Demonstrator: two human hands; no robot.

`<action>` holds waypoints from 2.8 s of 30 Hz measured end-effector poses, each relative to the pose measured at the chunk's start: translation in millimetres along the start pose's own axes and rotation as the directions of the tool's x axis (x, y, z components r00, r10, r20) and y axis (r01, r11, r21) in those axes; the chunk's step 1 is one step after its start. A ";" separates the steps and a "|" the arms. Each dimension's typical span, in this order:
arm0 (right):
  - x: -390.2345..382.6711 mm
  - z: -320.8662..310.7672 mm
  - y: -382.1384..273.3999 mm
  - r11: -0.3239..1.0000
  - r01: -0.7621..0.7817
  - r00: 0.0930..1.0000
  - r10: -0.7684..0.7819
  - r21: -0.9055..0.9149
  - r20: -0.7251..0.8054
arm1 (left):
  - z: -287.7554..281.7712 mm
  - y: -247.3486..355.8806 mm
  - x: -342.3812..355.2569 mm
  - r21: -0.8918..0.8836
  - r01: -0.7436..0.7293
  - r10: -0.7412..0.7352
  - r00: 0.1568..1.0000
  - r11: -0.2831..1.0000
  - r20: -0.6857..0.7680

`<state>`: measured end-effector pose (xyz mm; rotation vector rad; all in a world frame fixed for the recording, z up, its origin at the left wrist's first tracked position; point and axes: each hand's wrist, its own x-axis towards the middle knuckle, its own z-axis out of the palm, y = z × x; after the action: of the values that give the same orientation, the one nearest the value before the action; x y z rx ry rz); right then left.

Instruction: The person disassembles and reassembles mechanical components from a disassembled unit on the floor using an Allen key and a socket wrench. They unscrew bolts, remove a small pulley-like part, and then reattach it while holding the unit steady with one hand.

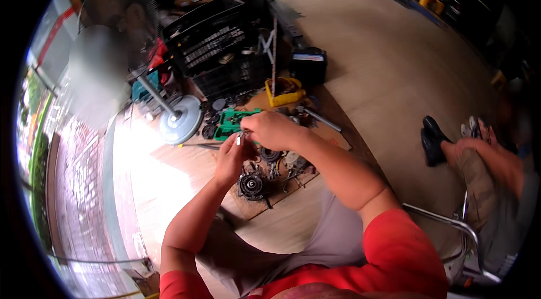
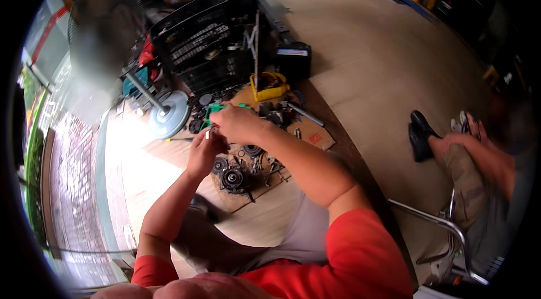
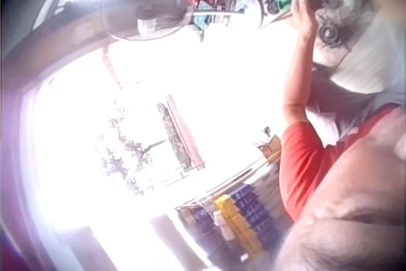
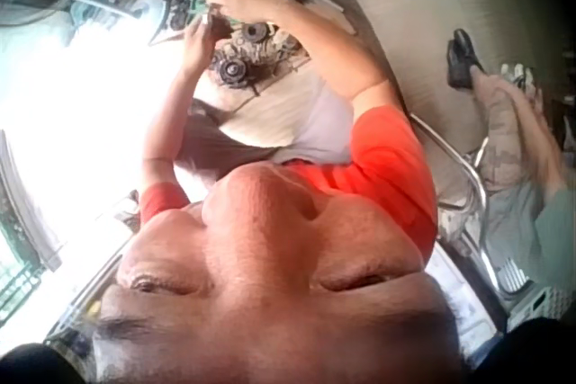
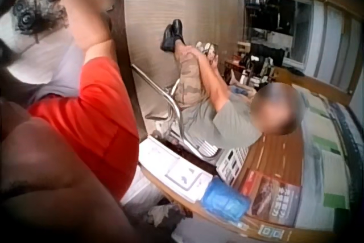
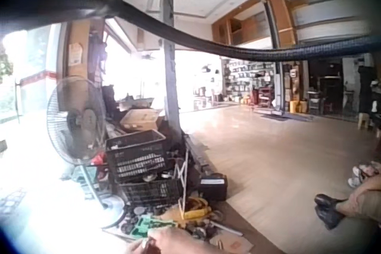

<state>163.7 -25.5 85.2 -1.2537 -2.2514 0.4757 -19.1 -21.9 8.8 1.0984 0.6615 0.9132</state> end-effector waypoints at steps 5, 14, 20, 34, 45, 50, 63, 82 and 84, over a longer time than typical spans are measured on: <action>3.1 7.7 -2.1 0.999 -0.015 0.999 0.014 0.047 0.040 | -12.5 0.4 -2.0 0.016 0.027 -0.026 1.000 1.000 -0.010; 14.0 15.8 10.1 0.999 0.049 0.994 -0.047 0.017 -0.099 | -16.4 8.7 5.4 0.058 0.008 -0.002 0.996 0.998 -0.094; 21.3 23.4 -1.9 0.993 0.065 0.991 -0.052 0.100 -0.124 | -26.4 13.0 -7.8 0.170 0.045 -0.016 0.986 0.984 -0.169; 9.0 18.9 -27.0 0.968 -0.007 1.000 0.004 0.250 0.014 | -21.4 6.0 -9.2 0.149 -0.103 0.108 0.994 0.984 -0.023; 14.2 22.1 -19.3 0.974 0.062 0.998 -0.056 0.218 -0.036 | -28.6 7.5 -5.8 0.068 -0.059 0.059 0.998 0.996 0.016; 12.5 22.3 -22.0 0.968 0.016 1.000 -0.015 0.251 -0.005 | -30.7 6.1 -4.1 0.194 -0.047 0.052 0.999 0.980 -0.017; 9.8 18.3 -20.2 0.974 0.040 0.999 -0.039 0.223 -0.009 | -26.2 1.9 -2.3 0.164 -0.078 0.080 0.997 0.983 -0.005; 9.1 20.6 -19.0 0.974 0.039 0.999 -0.044 0.224 0.017 | -24.7 3.7 -4.6 0.109 -0.033 0.030 0.999 0.994 0.031; 9.2 19.6 -19.9 0.975 0.022 0.998 -0.032 0.222 0.044 | -27.5 2.1 -3.7 0.161 -0.039 0.032 0.998 0.986 0.048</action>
<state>134.6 -28.9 82.4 -1.1070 -2.1809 0.7319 -44.2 -12.3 1.6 1.2756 0.6898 0.8741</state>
